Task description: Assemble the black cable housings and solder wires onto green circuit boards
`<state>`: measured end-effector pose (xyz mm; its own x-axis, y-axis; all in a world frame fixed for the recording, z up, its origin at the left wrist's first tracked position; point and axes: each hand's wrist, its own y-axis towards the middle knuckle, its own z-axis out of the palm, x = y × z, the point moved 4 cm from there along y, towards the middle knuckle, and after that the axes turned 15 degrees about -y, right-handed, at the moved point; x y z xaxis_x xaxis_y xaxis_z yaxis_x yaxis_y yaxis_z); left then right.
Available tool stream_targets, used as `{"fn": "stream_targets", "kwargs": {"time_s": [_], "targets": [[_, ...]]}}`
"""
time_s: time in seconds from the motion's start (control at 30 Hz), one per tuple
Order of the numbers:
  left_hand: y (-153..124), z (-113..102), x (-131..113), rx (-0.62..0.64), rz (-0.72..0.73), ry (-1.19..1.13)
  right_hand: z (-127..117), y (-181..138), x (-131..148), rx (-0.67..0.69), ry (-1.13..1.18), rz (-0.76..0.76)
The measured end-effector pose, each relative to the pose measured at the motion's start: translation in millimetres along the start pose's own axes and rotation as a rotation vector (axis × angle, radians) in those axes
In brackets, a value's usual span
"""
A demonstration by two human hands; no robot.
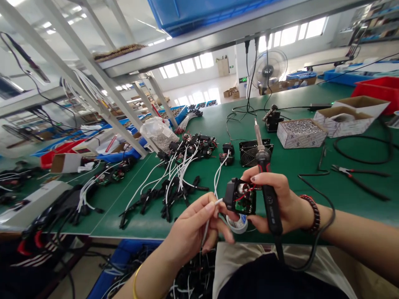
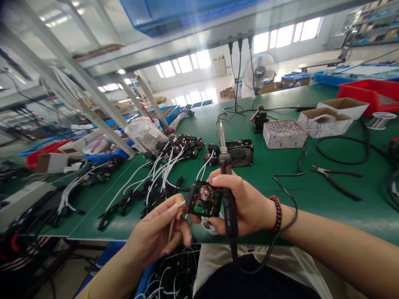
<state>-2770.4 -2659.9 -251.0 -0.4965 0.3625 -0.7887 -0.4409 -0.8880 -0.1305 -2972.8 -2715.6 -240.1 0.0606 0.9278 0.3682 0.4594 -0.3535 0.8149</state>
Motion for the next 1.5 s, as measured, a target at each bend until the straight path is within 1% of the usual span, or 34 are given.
{"fn": "stream_targets", "kwargs": {"time_s": [0.03,0.1,0.17,0.2,0.23,0.3,0.4,0.5,0.6,0.7,0.77,0.83,0.93,1.03,1.1,1.17,1.2,1.27,1.33,1.37,1.4,1.43,1.5], "targets": [[-3,-2,-4,-0.034,0.005,0.192,-1,-2,-2,-0.005,-0.010,0.007],[-12,-9,-20,-0.092,0.048,0.703,-2,-8,-6,0.015,-0.015,0.033],[-22,-17,-37,-0.112,0.115,1.160,-1,-15,-12,0.085,-0.027,0.084],[-27,-22,-42,-0.110,0.141,1.313,1,-19,-15,0.133,-0.041,0.118],[-30,-26,-44,-0.097,0.151,1.422,4,-23,-17,0.182,-0.055,0.149],[-33,-33,-35,-0.045,0.145,1.579,13,-33,-21,0.273,-0.074,0.189],[-28,-36,-2,0.028,0.158,1.740,25,-45,-27,0.359,-0.084,0.214],[-16,-31,30,0.022,0.249,1.804,27,-53,-32,0.358,-0.063,0.208],[-5,-25,47,0.005,0.299,1.780,19,-57,-36,0.342,-0.027,0.200],[-1,-21,50,-0.010,0.271,1.654,10,-56,-40,0.323,0.000,0.263],[0,-20,48,-0.048,0.258,1.572,7,-55,-41,0.302,0.015,0.292],[3,-22,48,-0.105,0.224,1.524,8,-54,-42,0.293,0.022,0.279],[11,-26,56,-0.178,0.152,1.475,12,-54,-44,0.325,0.020,0.225],[18,-23,67,-0.189,0.134,1.404,8,-59,-47,0.349,0.004,0.209],[18,-16,72,-0.161,0.127,1.376,0,-65,-47,0.366,-0.001,0.204],[16,-8,71,-0.123,0.131,1.368,-8,-72,-46,0.380,0.001,0.198],[15,-6,66,-0.114,0.148,1.361,-12,-75,-46,0.373,0.002,0.202],[19,-5,49,-0.125,0.200,1.348,-16,-81,-45,0.313,-0.004,0.214],[32,-9,29,-0.115,0.247,1.373,-16,-84,-45,0.239,-0.023,0.215],[42,-11,20,-0.077,0.263,1.411,-15,-85,-45,0.217,-0.032,0.210],[54,-13,14,-0.013,0.269,1.458,-14,-85,-44,0.205,-0.041,0.204],[67,-15,10,0.071,0.270,1.511,-12,-85,-44,0.206,-0.049,0.199],[95,-16,11,0.265,0.253,1.619,-10,-83,-43,0.208,-0.054,0.197]]}}
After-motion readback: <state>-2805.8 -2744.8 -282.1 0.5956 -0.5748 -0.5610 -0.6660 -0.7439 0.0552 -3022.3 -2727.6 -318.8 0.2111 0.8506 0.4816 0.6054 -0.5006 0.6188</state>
